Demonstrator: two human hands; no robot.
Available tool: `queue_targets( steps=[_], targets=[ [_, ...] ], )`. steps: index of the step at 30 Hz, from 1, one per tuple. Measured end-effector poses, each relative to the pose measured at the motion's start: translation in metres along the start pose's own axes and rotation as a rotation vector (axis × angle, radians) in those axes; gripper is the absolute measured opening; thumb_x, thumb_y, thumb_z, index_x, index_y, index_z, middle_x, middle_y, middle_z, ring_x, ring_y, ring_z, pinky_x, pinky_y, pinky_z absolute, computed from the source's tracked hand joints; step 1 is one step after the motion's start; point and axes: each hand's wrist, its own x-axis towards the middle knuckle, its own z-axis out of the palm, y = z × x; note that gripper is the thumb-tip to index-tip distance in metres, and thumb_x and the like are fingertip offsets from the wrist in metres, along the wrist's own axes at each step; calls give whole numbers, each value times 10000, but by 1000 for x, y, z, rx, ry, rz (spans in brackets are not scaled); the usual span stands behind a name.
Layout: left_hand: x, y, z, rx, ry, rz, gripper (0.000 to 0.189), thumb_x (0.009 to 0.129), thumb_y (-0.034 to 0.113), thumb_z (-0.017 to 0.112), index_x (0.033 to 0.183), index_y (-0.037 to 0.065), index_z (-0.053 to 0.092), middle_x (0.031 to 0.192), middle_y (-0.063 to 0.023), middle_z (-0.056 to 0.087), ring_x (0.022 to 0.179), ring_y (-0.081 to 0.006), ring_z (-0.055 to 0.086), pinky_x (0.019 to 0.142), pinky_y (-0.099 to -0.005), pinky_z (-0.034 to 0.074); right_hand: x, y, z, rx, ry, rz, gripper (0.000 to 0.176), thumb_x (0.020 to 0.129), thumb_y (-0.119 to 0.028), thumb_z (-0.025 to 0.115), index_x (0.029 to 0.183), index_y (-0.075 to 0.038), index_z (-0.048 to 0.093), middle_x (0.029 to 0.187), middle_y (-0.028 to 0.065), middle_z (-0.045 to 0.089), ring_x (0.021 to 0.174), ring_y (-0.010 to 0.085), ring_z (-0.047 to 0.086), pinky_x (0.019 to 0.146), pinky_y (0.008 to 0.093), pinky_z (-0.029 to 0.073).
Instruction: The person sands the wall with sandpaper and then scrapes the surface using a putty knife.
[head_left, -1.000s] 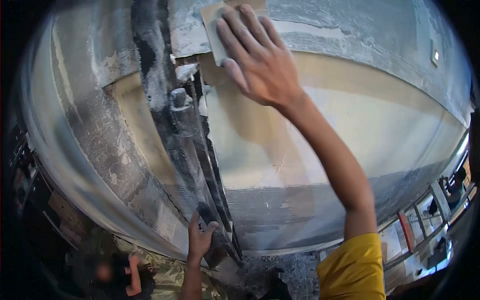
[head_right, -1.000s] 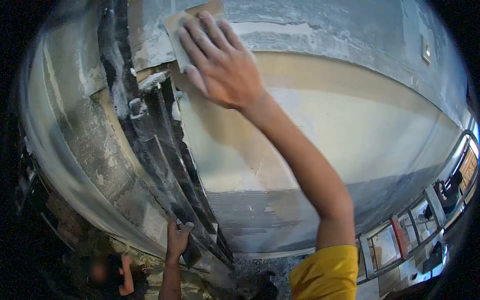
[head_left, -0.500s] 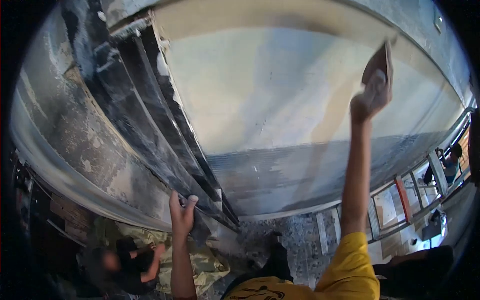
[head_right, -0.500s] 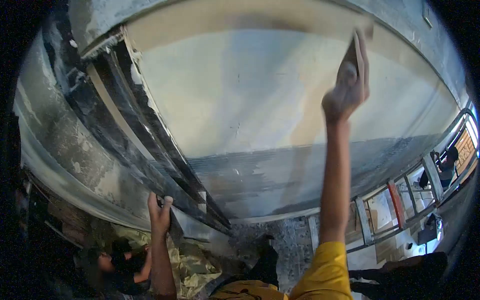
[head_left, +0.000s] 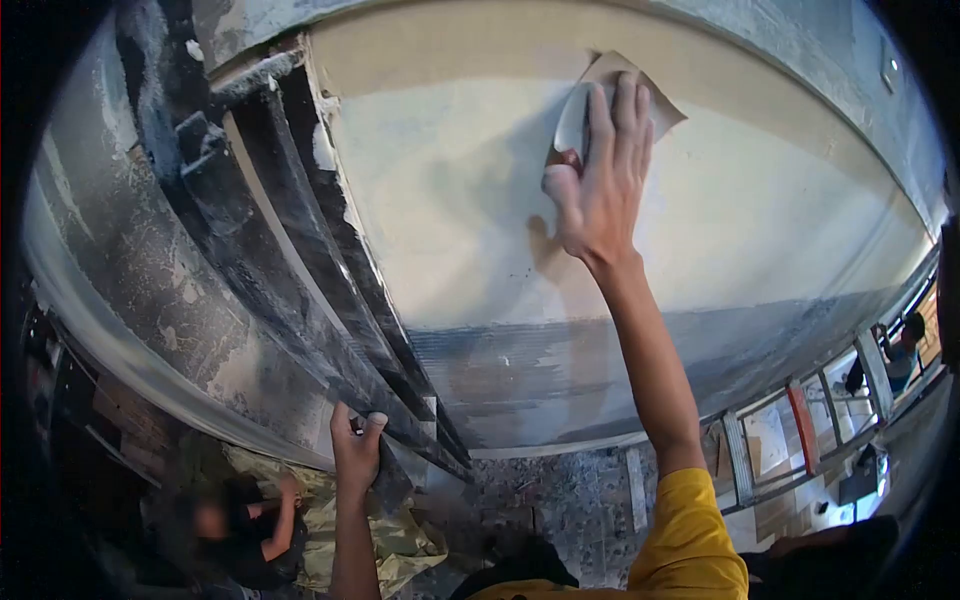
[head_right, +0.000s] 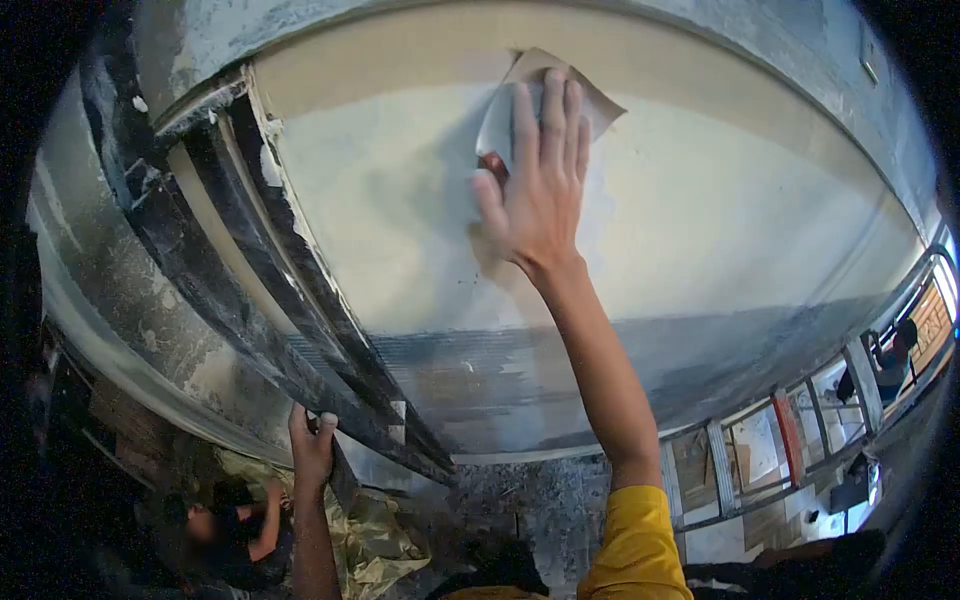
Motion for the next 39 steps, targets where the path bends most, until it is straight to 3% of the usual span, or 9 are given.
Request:
queue_targets(
  steps=[5, 12, 17, 19, 21, 25, 30, 34, 39],
  targets=[
    [-2, -1, 6, -25, 43, 2, 433, 935, 324, 713, 1199, 9, 576, 1042, -50, 618, 929, -152, 575, 824, -322, 453, 19, -12, 19, 37, 132, 242, 758, 957, -354, 511, 1526, 91, 281, 1626, 302, 178, 1514, 461, 160, 1211, 576, 106],
    [-9, 1, 17, 62, 153, -79, 549, 965, 278, 670, 1404, -10, 508, 1212, -105, 627, 1060, -198, 583, 913, -345, 452, -6, 19, -5, -206, -299, -209, 879, 917, -536, 570, 1530, 46, 331, 1640, 196, 248, 1526, 366, 210, 1207, 535, 205],
    [-14, -5, 22, 182, 241, -84, 519, 1002, 213, 621, 1437, -25, 468, 1293, -133, 582, 1094, -215, 575, 935, -351, 459, 39, 5, 2, -129, -143, -189, 881, 915, -553, 566, 1525, 45, 345, 1630, 204, 266, 1505, 376, 251, 1186, 538, 248],
    [-18, 3, 23, 171, 229, -242, 717, 1005, 421, 615, 1513, -21, 372, 1440, -202, 439, 1309, -301, 466, 1088, -424, 377, 35, 0, 10, -134, -75, -132, 901, 905, -561, 576, 1525, 49, 342, 1632, 206, 263, 1508, 372, 248, 1179, 541, 261],
    [-18, -1, 25, 205, 264, -236, 713, 1007, 439, 608, 1506, -20, 388, 1397, -181, 480, 1245, -283, 501, 1050, -419, 398, -4, 1, 4, -95, -190, -152, 902, 908, -565, 570, 1525, 51, 340, 1634, 208, 257, 1509, 373, 246, 1177, 543, 266],
    [-14, 1, 29, 142, 272, 2, 349, 1001, 135, 581, 1294, -48, 529, 1092, -96, 621, 936, -174, 594, 831, -304, 481, -15, 9, -1, -87, -283, -197, 892, 930, -569, 536, 1529, 58, 328, 1638, 218, 239, 1513, 383, 235, 1181, 545, 257],
    [-11, 3, 33, 213, 325, 45, 278, 951, 70, 562, 1202, -49, 568, 903, -76, 591, 802, -144, 564, 705, -304, 477, 49, -15, 21, -236, 5, -33, 931, 935, -607, 498, 1534, 77, 296, 1642, 244, 203, 1528, 406, 170, 1199, 560, 208],
    [-9, 6, 33, 146, 263, 81, 278, 951, 72, 565, 1198, -54, 562, 904, -78, 579, 775, -151, 541, 685, -305, 465, -23, -18, 18, -120, -297, -123, 985, 915, -643, 491, 1545, 81, 266, 1647, 252, 181, 1535, 416, 142, 1181, 607, 210],
    [-5, -11, 17, 90, 139, 77, 298, 943, 207, 654, 1103, -31, 571, 894, -75, 546, 707, -161, 477, 635, -304, 408, -21, -11, 3, -98, -296, 4, 913, 951, -581, 478, 1555, 61, 243, 1650, 259, 156, 1533, 444, 106, 1207, 609, 102]
  ],
)
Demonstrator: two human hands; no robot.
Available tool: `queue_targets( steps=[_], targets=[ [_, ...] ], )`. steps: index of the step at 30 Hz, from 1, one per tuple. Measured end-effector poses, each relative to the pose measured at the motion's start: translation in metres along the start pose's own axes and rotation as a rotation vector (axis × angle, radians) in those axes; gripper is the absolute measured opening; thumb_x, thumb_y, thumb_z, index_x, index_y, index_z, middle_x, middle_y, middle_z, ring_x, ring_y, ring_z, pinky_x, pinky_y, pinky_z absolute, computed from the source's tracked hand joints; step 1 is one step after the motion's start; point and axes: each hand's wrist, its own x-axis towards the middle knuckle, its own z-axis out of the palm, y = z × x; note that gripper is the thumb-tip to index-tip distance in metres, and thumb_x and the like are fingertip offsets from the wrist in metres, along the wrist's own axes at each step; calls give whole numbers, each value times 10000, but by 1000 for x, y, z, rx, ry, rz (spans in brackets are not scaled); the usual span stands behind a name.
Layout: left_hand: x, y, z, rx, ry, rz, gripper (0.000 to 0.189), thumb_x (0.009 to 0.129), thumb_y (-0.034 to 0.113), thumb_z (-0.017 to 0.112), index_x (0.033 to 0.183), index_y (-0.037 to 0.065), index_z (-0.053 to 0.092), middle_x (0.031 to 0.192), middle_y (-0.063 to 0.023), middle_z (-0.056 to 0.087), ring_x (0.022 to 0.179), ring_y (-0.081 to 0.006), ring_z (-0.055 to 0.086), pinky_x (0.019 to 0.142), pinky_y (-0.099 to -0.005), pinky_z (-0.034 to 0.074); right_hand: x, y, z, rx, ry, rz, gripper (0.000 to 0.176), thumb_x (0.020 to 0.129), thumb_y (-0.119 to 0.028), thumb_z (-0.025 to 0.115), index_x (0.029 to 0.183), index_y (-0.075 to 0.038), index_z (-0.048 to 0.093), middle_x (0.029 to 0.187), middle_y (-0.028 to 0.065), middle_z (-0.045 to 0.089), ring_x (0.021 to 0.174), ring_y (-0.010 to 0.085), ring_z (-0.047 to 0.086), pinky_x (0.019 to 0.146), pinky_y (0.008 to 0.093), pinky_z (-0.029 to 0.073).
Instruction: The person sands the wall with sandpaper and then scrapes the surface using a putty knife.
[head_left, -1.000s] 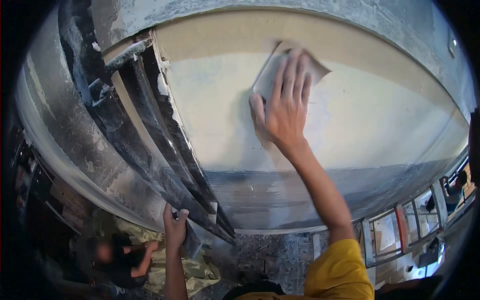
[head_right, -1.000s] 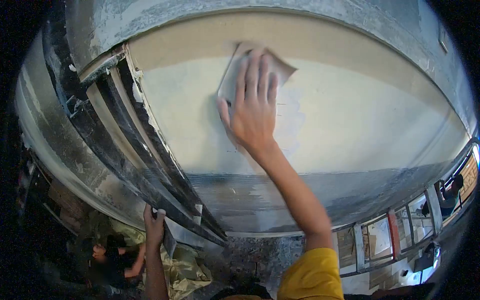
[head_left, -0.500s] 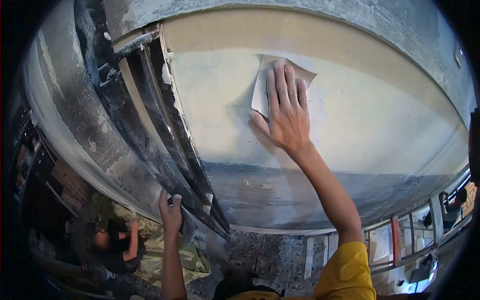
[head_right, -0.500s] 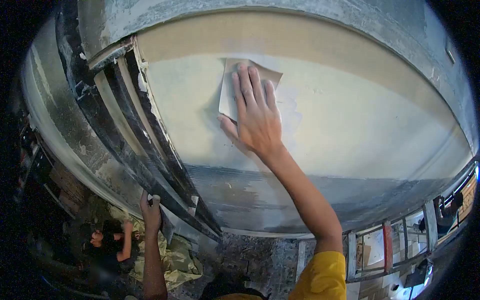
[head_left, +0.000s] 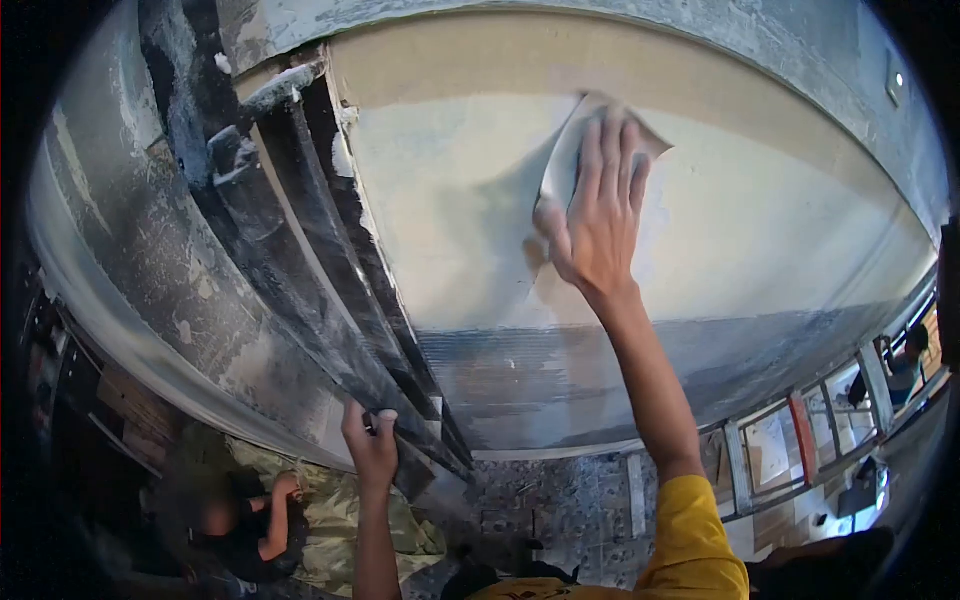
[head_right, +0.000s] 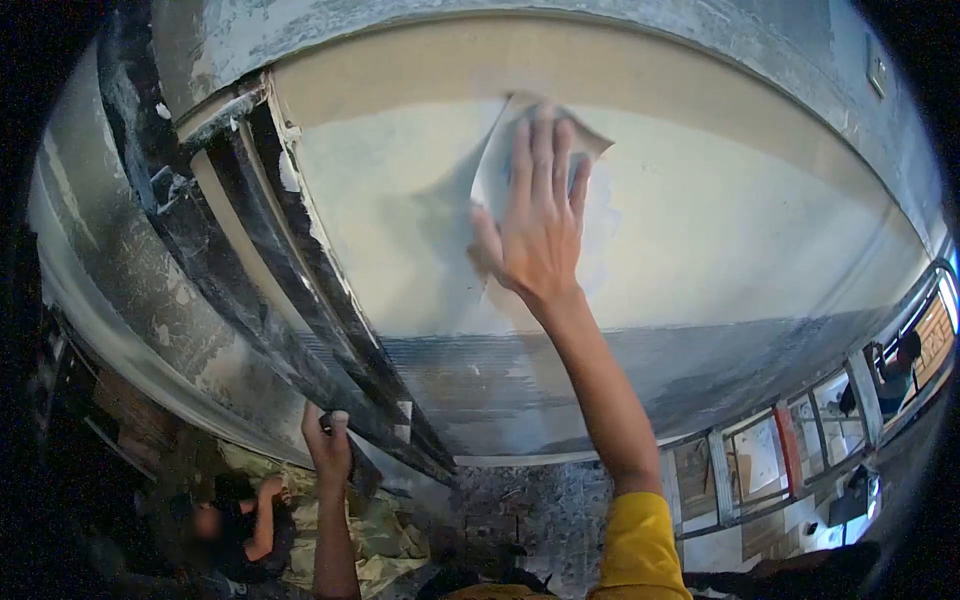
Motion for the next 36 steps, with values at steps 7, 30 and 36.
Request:
queue_targets(
  steps=[7, 30, 36],
  targets=[
    [9, 9, -7, 99, -31, 71, 343, 890, 243, 710, 1058, -21, 569, 891, -98, 542, 724, -227, 474, 671, -344, 415, 40, -58, 40, 98, 345, 113, 909, 915, -483, 568, 1547, 75, 229, 1639, 290, 147, 1523, 479, 100, 1209, 595, 133],
    [-3, -17, -6, 8, 7, -31, 369, 851, 78, 601, 1191, -56, 551, 1058, -108, 537, 934, -226, 548, 857, -314, 442, 40, -3, 25, -83, 428, 164, 952, 895, -565, 573, 1575, 14, 244, 1650, 234, 191, 1542, 373, 151, 1224, 551, 140],
    [-9, -31, -8, -21, -48, -100, 453, 927, 196, 626, 1294, -34, 491, 1146, -100, 470, 969, -222, 503, 889, -341, 411, 21, 6, 24, -70, 471, 408, 999, 897, -513, 584, 1572, 76, 140, 1656, 277, 84, 1544, 421, 49, 1234, 545, 57]
  ],
)
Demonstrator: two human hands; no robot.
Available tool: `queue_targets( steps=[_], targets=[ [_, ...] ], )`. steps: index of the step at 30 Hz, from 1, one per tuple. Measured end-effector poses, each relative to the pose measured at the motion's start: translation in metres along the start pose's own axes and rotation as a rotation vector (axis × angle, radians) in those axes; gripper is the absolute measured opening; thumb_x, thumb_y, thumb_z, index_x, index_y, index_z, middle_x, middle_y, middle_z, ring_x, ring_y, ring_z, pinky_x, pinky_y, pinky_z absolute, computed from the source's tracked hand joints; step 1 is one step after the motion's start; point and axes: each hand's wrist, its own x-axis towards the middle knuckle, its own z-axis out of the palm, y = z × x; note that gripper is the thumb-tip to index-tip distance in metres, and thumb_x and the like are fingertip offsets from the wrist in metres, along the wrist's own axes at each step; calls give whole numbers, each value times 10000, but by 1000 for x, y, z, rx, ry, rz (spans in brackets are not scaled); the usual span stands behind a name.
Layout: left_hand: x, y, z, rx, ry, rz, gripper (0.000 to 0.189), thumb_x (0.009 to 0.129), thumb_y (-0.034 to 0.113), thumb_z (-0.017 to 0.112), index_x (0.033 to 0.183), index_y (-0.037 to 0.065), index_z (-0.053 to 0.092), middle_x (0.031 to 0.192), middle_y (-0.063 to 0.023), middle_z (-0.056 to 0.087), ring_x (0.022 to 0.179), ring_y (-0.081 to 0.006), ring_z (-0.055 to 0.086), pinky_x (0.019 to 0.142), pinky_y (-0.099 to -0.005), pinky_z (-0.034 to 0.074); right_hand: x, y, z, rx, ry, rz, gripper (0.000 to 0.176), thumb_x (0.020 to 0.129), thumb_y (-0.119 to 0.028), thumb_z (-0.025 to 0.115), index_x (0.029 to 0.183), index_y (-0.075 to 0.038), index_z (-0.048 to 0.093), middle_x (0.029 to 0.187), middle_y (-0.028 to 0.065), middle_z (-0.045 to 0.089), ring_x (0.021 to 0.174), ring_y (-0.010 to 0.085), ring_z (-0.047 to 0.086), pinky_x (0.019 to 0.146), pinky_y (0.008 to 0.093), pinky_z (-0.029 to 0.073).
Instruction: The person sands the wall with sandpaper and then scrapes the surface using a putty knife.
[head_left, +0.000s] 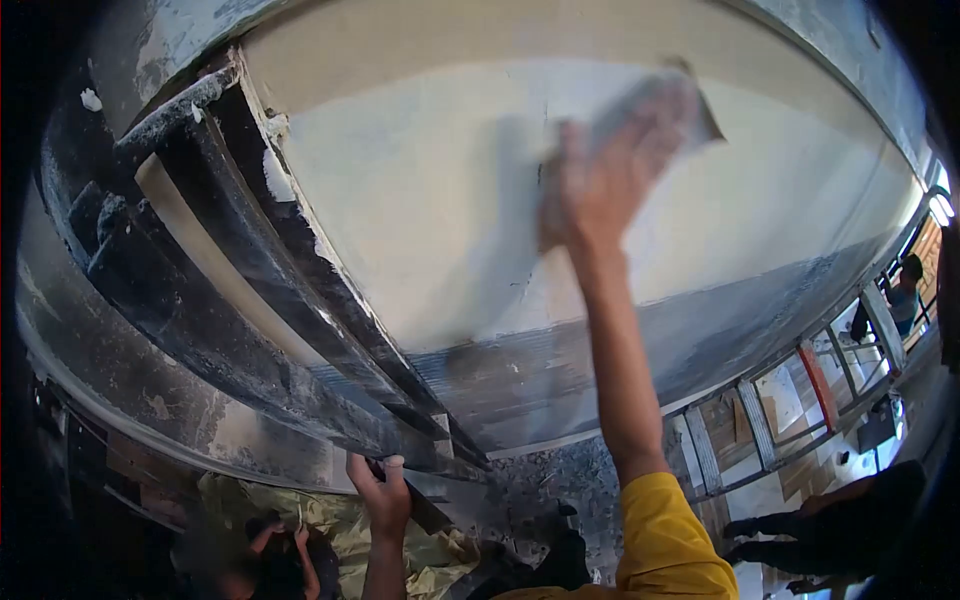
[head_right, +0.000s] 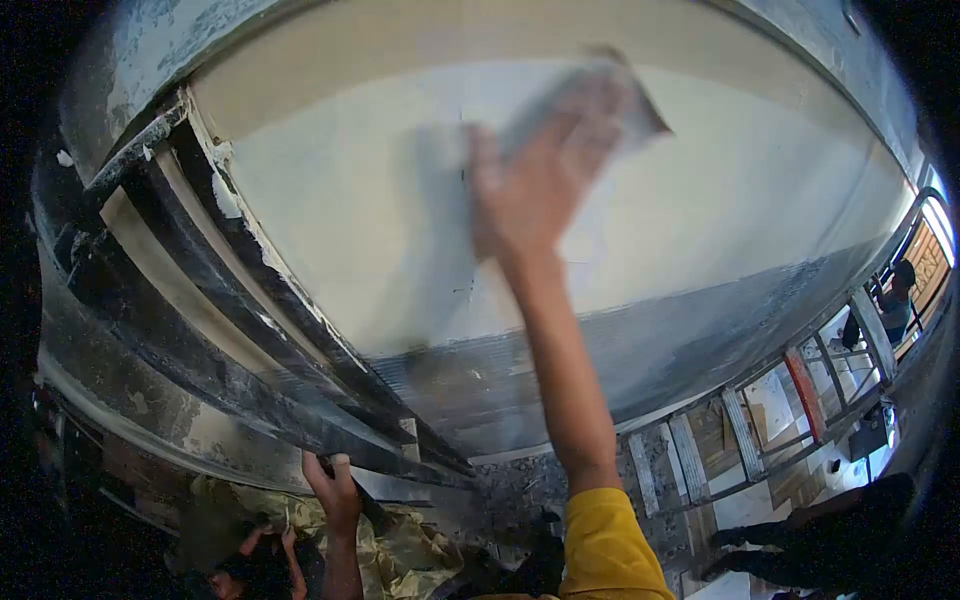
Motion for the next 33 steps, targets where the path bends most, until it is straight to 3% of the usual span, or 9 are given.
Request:
queue_targets(
  steps=[5, 9, 12, 18, 22, 24, 26, 28, 33],
  targets=[
    [-3, 16, 7, 40, 76, -37, 464, 919, 199, 625, 1295, -33, 484, 1170, -111, 461, 962, -209, 486, 876, -346, 400, -28, -63, 14, 94, -311, -393, 1053, 866, -645, 552, 1584, 32, 185, 1657, 244, 149, 1547, 396, 102, 1236, 539, 45],
    [2, 19, -1, 14, -19, -53, 459, 916, 191, 625, 1290, -37, 487, 1168, -110, 463, 956, -209, 484, 878, -344, 399, -7, 35, -8, -26, -80, -182, 951, 911, -554, 522, 1591, 14, 177, 1653, 237, 170, 1541, 387, 135, 1232, 554, 75],
    [0, 7, 3, 51, 34, 87, 544, 926, 195, 637, 1377, -39, 443, 1248, -147, 452, 1022, -233, 507, 900, -363, 424, -14, 10, -5, -56, 0, 19, 1012, 919, -578, 546, 1557, 104, 156, 1635, 312, 119, 1543, 411, 93, 1219, 583, 102],
    [-3, -21, -2, 30, -16, 17, 565, 943, 229, 645, 1395, -36, 433, 1245, -164, 464, 1075, -261, 514, 947, -396, 416, -77, -4, 3, -45, -345, -400, 1076, 866, -672, 550, 1569, 61, 198, 1644, 275, 150, 1538, 424, 109, 1198, 638, 103],
    [5, -17, -4, 92, -42, 184, 555, 944, 235, 657, 1377, -41, 446, 1198, -150, 495, 1052, -242, 519, 916, -374, 428, -32, 58, -20, -80, -114, -43, 1055, 886, -565, 588, 1581, 65, 105, 1654, 285, 75, 1549, 403, 48, 1236, 536, 42],
    [5, -16, -4, 211, 6, 229, 571, 1022, 446, 550, 1347, -16, 467, 998, -66, 500, 881, -199, 485, 824, -369, 410, -36, 32, -6, -66, -24, 62, 1081, 894, -610, 566, 1574, 81, 89, 1654, 290, 44, 1551, 403, 30, 1227, 562, 49],
    [3, -18, -5, 49, -31, 145, 573, 960, 296, 651, 1361, -58, 446, 1196, -147, 515, 1035, -242, 545, 931, -373, 433, -64, -12, 12, 36, -135, -39, 1112, 878, -658, 559, 1573, 83, 105, 1651, 298, 47, 1547, 419, 35, 1215, 594, 62],
    [5, -9, -2, 35, -29, 174, 539, 992, 363, 598, 1325, -40, 464, 1109, -113, 518, 974, -221, 520, 889, -367, 423, -99, -44, 8, 109, -348, -167, 1129, 860, -679, 567, 1576, 73, 123, 1646, 308, 58, 1542, 433, 44, 1204, 624, 70],
    [7, -1, -5, 78, -52, 143, 599, 1020, 435, 558, 1371, -37, 442, 1096, -109, 529, 999, -218, 519, 920, -367, 409, -36, 43, -8, -61, -155, -74, 1098, 883, -662, 548, 1563, 97, 138, 1632, 327, 95, 1537, 439, 64, 1213, 602, 90]
  ],
)
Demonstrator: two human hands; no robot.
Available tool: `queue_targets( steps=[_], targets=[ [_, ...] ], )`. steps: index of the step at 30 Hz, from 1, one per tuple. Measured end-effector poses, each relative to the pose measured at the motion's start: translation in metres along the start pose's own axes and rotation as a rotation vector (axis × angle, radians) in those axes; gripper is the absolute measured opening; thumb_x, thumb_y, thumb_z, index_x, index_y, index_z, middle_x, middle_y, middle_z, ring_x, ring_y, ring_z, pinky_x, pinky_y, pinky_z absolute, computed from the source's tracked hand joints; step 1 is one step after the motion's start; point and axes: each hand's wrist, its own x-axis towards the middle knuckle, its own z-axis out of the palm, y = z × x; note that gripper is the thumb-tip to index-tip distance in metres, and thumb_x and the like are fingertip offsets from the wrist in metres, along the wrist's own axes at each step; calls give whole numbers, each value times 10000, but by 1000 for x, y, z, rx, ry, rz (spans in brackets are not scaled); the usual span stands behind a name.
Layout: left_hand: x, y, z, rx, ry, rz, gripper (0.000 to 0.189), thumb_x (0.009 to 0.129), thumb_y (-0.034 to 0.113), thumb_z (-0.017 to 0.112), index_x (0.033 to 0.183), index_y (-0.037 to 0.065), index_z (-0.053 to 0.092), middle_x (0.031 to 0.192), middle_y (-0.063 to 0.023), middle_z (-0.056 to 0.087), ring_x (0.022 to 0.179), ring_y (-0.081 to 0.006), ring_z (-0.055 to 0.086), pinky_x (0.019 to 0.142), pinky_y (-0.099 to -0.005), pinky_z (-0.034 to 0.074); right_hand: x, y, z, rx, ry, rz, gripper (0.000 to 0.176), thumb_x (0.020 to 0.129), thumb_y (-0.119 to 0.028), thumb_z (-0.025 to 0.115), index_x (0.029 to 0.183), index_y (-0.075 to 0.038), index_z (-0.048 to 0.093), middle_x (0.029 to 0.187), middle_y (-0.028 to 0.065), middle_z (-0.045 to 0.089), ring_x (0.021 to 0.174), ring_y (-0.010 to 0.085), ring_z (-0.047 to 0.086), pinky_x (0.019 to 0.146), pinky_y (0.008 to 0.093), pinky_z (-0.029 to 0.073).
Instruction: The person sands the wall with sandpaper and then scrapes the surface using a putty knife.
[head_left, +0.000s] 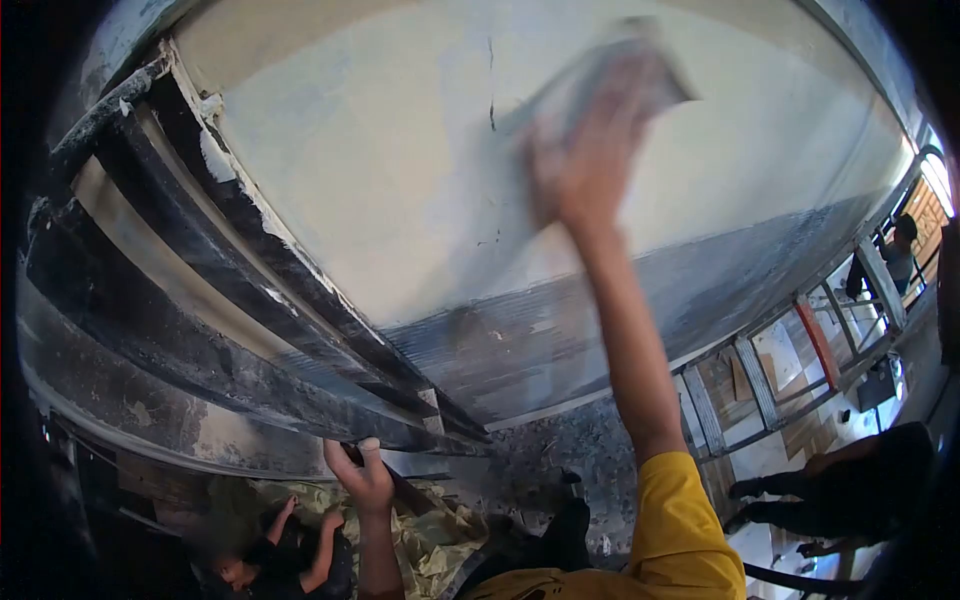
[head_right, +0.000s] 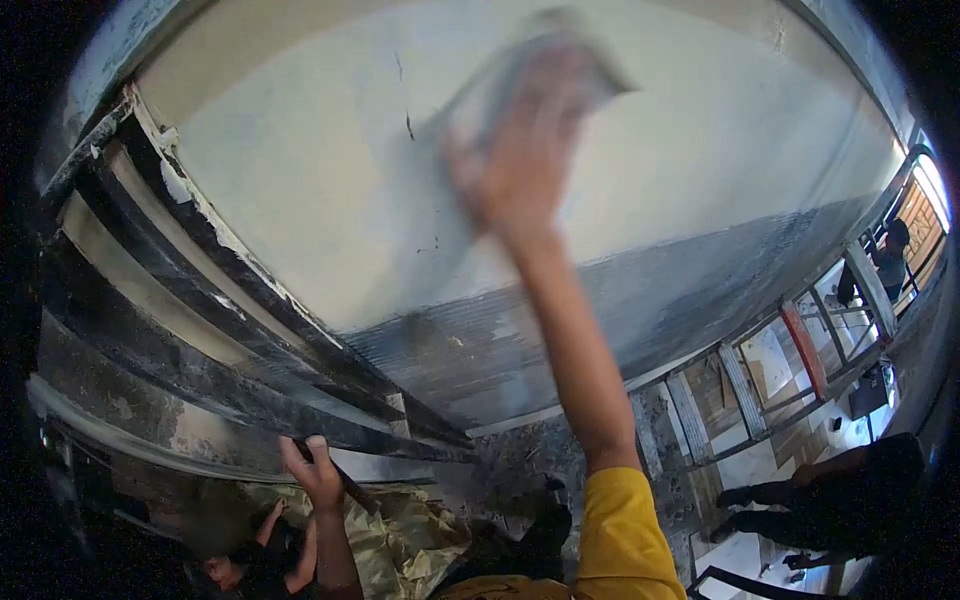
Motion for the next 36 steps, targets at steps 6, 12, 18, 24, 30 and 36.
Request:
queue_targets(
  steps=[6, 12, 18, 24, 30, 36],
  targets=[
    [-2, 5, 11, -9, 81, 41, 594, 1035, 437, 534, 1374, -39, 431, 1186, -128, 504, 1106, -248, 505, 967, -396, 393, -22, -54, 22, 114, 14, -24, 1076, 881, -646, 542, 1569, 81, 149, 1645, 294, 114, 1547, 413, 55, 1237, 535, 30],
    [1, -1, 4, -4, 57, 47, 527, 1037, 422, 534, 1293, -35, 479, 1062, -99, 535, 961, -213, 520, 874, -362, 420, -27, 20, 5, -20, -41, -149, 1014, 907, -611, 532, 1581, 49, 158, 1657, 267, 100, 1545, 415, 72, 1224, 578, 66],
    [-2, -4, 2, -42, 12, 73, 417, 978, 217, 618, 1283, -38, 493, 1109, -98, 518, 917, -170, 503, 810, -317, 424, -59, -68, 34, 202, 37, 18, 1009, 928, -621, 497, 1571, 73, 145, 1623, 334, 128, 1521, 496, 47, 1219, 584, 24],
    [5, 9, -5, -43, -57, 23, 381, 995, 259, 618, 1229, -20, 508, 945, -38, 520, 762, -109, 440, 678, -280, 377, -80, -7, 16, -1, -177, -195, 1065, 878, -658, 549, 1552, 92, 206, 1648, 267, 144, 1541, 427, 72, 1221, 589, 62],
    [3, 7, 0, -30, -23, 46, 304, 1000, 231, 612, 1173, -3, 523, 948, -33, 512, 783, -111, 439, 696, -282, 381, -49, -22, 20, 9, 67, 153, 1024, 919, -541, 535, 1573, 83, 56, 1651, 296, 35, 1547, 412, 39, 1238, 546, 5],
    [2, 14, 6, -55, 60, 21, 288, 992, 205, 607, 1175, -2, 523, 930, -20, 499, 789, -109, 444, 705, -280, 390, -89, -23, 15, 83, -230, -257, 1068, 857, -665, 582, 1589, 9, 192, 1664, 215, 159, 1533, 424, 138, 1213, 604, 117]
  ],
)
